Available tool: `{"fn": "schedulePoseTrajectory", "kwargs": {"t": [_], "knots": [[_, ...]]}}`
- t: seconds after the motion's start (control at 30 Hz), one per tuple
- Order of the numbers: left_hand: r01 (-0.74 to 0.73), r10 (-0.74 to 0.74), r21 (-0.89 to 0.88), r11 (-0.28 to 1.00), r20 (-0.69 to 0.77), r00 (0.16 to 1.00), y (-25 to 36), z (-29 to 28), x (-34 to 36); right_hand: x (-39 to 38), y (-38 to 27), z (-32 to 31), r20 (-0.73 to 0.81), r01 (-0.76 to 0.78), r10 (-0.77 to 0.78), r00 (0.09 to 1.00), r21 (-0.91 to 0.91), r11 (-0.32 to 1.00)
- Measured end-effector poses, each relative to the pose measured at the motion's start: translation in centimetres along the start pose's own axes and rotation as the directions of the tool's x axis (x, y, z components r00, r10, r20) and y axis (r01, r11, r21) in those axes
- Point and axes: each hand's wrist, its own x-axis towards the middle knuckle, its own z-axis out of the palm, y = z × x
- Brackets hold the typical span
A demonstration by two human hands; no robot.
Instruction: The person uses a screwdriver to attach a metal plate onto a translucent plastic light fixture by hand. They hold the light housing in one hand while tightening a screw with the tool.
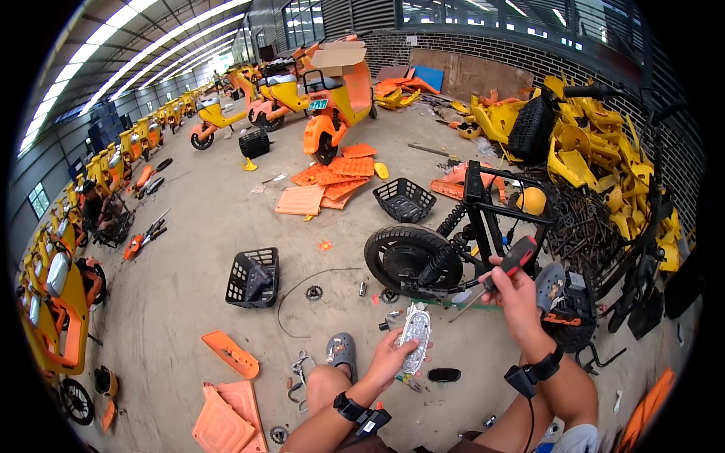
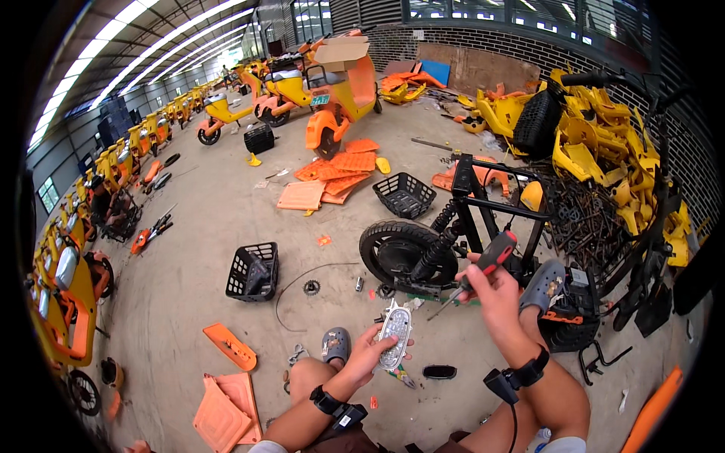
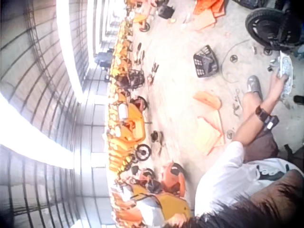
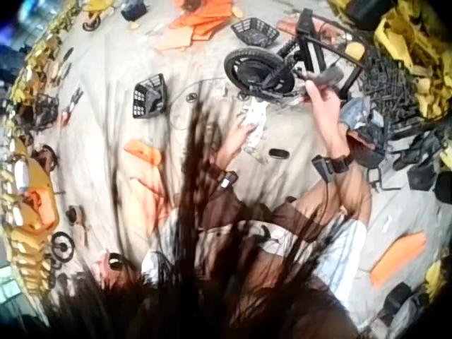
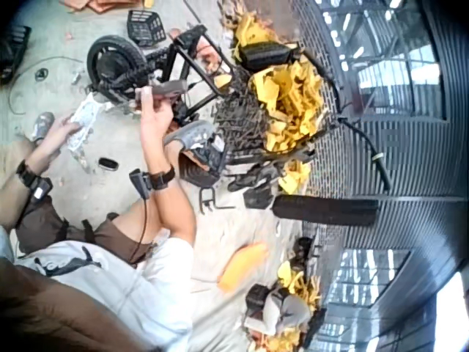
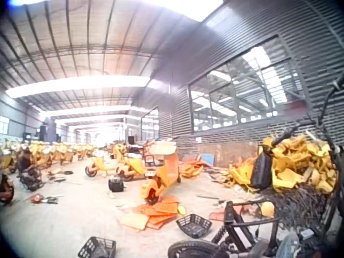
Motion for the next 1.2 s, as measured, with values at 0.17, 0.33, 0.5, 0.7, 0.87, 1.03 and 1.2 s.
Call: {"fn": "schedulePoseTrajectory", "kwargs": {"t": [0.17, 0.33, 0.5, 0.7, 0.87, 1.03, 1.2], "knots": [[0.015, -0.011, 0.063, 0.998, -0.067, 0.998, 0.2, 0.7, 0.2, -0.8, 0.6, 0.3, 0.133, 0.107, -0.12, 0.984, 0.107, 0.989], [-0.025, 0.031, 0.1, 0.995, -0.053, 0.998, 0.2, 1.3, 0.9, -1.7, 1.4, -0.2, 0.106, 0.059, -0.07, 0.992, 0.105, 0.993], [-0.093, 0.104, 0.155, 0.984, -0.06, 0.993, -0.2, 2.0, 1.0, -1.7, 1.6, -1.3, 0.135, 0.046, -0.057, 0.989, 0.081, 0.996], [-0.034, 0.04, 0.088, 0.996, -0.067, 0.997, -0.3, 2.0, 0.9, -2.0, 2.6, -1.2, 0.155, 0.072, -0.094, 0.983, 0.139, 0.988], [-0.028, 0.035, 0.098, 0.995, -0.073, 0.997, -0.1, 2.0, 0.7, -2.4, 2.5, -0.7, 0.188, 0.058, -0.084, 0.979, 0.135, 0.989], [-0.032, 0.04, 0.11, 0.993, -0.07, 0.997, 0.0, 2.2, 0.7, -2.4, 2.6, -0.3, 0.221, 0.034, -0.057, 0.974, 0.108, 0.994], [-0.047, 0.056, 0.131, 0.99, -0.064, 0.996, 0.0, 2.1, 0.8, -2.5, 2.9, -0.3, 0.222, 0.075, -0.073, 0.972, -0.004, 0.997]]}}
